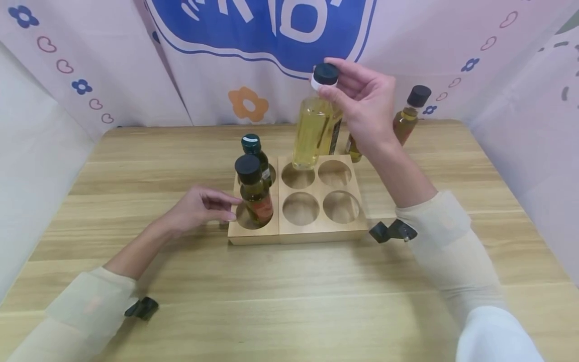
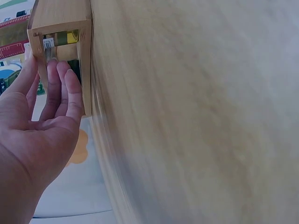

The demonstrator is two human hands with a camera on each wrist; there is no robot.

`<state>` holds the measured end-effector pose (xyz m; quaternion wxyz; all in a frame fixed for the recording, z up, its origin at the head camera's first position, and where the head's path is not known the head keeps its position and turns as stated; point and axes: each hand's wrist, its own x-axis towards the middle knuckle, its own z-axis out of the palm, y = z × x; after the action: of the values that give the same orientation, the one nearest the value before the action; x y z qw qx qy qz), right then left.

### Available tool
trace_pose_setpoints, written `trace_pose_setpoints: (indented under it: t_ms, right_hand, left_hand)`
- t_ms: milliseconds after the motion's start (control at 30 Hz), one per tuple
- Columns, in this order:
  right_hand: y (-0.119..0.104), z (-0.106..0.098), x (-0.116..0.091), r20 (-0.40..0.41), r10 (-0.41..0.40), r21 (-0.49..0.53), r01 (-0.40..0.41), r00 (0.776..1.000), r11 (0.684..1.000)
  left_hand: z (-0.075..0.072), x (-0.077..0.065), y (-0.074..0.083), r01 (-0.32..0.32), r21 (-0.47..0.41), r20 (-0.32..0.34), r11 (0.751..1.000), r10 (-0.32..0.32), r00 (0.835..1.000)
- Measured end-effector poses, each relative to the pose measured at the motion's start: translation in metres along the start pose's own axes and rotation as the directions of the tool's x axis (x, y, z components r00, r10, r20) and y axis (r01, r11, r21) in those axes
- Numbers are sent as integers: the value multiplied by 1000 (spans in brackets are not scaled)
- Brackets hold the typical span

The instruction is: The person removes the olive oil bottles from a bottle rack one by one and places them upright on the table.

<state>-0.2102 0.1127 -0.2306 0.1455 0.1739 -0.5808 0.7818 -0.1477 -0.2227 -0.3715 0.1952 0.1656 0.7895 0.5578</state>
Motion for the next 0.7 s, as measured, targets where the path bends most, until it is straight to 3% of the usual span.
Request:
trace_pose_setpoints:
  t_ms: [267, 700]
  right_hand:
    - [2, 0, 5, -43, 39, 8, -38, 998, 999]
    - [6, 1, 10, -41, 41, -9, -41, 998, 999]
  left_hand:
    - [0, 0, 0, -12, 0, 2, 1000, 12, 1000]
    - [-1, 0, 0, -40, -10, 15, 999, 40, 999]
